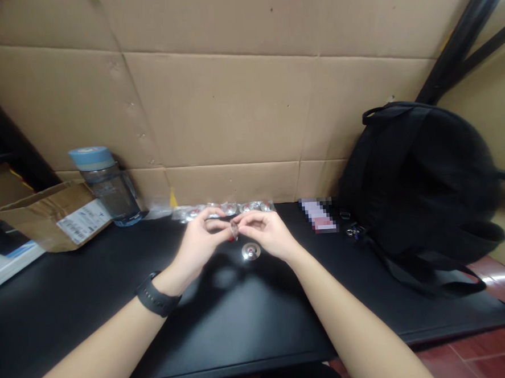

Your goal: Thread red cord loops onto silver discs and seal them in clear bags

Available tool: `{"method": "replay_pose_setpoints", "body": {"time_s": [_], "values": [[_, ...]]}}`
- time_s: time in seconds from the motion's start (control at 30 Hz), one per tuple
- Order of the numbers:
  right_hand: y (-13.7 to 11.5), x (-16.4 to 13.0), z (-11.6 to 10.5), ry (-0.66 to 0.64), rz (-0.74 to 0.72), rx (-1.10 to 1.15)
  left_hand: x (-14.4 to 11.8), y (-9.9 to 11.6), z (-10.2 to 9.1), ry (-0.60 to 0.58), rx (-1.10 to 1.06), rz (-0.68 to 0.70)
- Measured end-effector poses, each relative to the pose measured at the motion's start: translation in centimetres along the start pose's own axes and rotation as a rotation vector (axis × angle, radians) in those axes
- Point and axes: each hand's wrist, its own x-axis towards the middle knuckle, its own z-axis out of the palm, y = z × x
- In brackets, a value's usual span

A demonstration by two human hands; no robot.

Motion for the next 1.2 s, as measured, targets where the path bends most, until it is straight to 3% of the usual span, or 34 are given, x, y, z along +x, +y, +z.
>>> {"method": "replay_pose_setpoints", "body": {"time_s": [0.27, 0.47, 0.6, 0.67, 0.83, 1.1, 1.2], "values": [[0.6, 0.1, 0.6, -0.050, -0.040, -0.029, 0.0, -0.3, 0.1, 0.018, 0.136, 0.126], [0.3, 0.2, 1.2, -0.022, -0.070, -0.018, -0.4, 0.5, 0.1, -0.017, 0.291, 0.330], [0.1, 0.2, 1.1, -0.006, -0.067, -0.044, -0.7, 1.3, -0.1, -0.119, 0.584, 0.532], [0.1, 0.1, 1.0, -0.019, -0.067, -0.071, -0.8, 1.4, -0.3, -0.099, 0.757, 0.594], [0.2, -0.1, 1.1, -0.045, -0.145, -0.171, -0.6, 0.9, -0.4, -0.008, 0.925, 0.623], [-0.6, 0.0, -0.2, 0.037, -0.233, -0.338, -0.2, 1.1, -0.8, 0.128, 0.875, 0.581], [-0.6, 0.1, -0.3, 0.052, -0.217, -0.329, 0.1, 1.1, -1.2, 0.076, 0.851, 0.575]]}}
